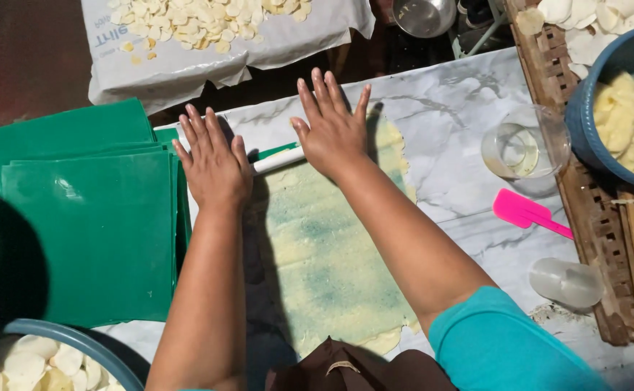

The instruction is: Rolling out small pieces of dough into thin sheets using a rolling pin on a mat.

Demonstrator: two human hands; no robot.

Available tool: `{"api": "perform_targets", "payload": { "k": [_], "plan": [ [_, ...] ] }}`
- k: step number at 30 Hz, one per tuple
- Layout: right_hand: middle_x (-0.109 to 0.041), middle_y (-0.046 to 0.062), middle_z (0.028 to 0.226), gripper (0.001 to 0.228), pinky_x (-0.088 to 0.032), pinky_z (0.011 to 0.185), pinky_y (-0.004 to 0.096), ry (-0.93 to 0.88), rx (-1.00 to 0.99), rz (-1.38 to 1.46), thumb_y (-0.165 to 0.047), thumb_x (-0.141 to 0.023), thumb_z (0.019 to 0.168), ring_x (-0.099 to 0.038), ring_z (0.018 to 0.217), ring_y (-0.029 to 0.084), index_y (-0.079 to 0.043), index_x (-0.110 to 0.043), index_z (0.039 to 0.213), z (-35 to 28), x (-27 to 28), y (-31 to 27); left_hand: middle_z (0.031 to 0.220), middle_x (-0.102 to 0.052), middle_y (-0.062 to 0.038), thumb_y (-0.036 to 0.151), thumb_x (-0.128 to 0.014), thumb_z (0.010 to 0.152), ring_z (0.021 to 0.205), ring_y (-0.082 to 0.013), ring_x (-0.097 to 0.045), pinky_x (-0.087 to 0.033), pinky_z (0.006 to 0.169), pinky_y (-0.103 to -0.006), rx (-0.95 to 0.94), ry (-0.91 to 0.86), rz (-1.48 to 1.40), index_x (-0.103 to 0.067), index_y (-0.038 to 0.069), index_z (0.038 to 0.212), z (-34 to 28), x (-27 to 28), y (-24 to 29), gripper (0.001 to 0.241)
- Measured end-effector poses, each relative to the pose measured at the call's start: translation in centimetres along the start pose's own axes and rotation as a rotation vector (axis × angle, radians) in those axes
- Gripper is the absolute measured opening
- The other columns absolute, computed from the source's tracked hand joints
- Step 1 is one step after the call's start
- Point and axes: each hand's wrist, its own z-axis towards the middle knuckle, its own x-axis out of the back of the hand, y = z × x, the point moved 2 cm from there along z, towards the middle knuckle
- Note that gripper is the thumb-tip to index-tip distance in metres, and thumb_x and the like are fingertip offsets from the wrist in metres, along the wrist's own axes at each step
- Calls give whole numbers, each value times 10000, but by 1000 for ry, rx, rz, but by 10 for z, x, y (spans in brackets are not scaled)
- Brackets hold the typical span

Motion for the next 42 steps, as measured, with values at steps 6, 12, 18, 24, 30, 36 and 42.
{"api": "perform_targets", "payload": {
  "k": [6,12,18,24,30,36,42],
  "plan": [
    [24,65,1738,723,131,1182,712,18,15,6,-595,-147,1064,60,1600,228,-195,-77,1662,-10,-4,1,1717,-82,-203,407,-289,1115,1592,-342,-31,5,1262,-590,-32,3,-6,-212,18,1648,-1,5,1,665],
    [-94,114,1742,725,78,1187,743,137,99,21,-558,-305,1084,-45,1608,259,-109,-232,1648,-64,-34,11,1728,-110,-177,407,-275,1109,1591,-375,-74,-42,1258,-613,-7,-51,-25,-246,59,1645,-49,12,9,640],
    [-117,130,1733,711,62,1184,749,118,61,21,-594,-262,1082,-57,1605,272,-166,-251,1650,-9,-22,7,1724,-126,-179,478,-305,1098,1595,-358,-83,-27,1257,-627,46,-34,-5,-259,76,1644,14,-16,-9,679],
    [-350,73,1397,552,-321,1039,544,368,308,200,-569,-610,984,-385,1294,282,-177,-527,1364,9,-42,38,1438,-402,-116,497,-695,974,1343,-354,-365,-276,1110,-568,-86,210,-194,-486,155,1371,10,-14,-34,564],
    [-516,-87,1037,307,-403,925,395,396,541,80,-511,-668,919,-554,1024,173,-295,-616,1132,-40,-66,59,1064,-554,92,551,-767,855,1064,-176,-589,-415,1008,-405,-275,236,-127,-625,324,1117,-63,-26,-48,374],
    [-559,-16,1099,236,-395,1053,488,482,542,-53,-284,-622,954,-583,1076,214,-223,-610,1181,-114,-63,47,1118,-609,-19,354,-745,880,1109,-246,-613,-465,1009,-413,-346,321,-31,-638,268,1181,-124,0,-27,331],
    [-406,179,1626,657,-26,1144,784,286,344,48,-471,-426,1062,-326,1526,325,-59,-390,1572,-150,-58,11,1636,-314,-265,249,-493,1042,1516,-405,-268,-211,1234,-487,-147,141,-121,-404,13,1543,-152,6,7,562]
  ]
}}
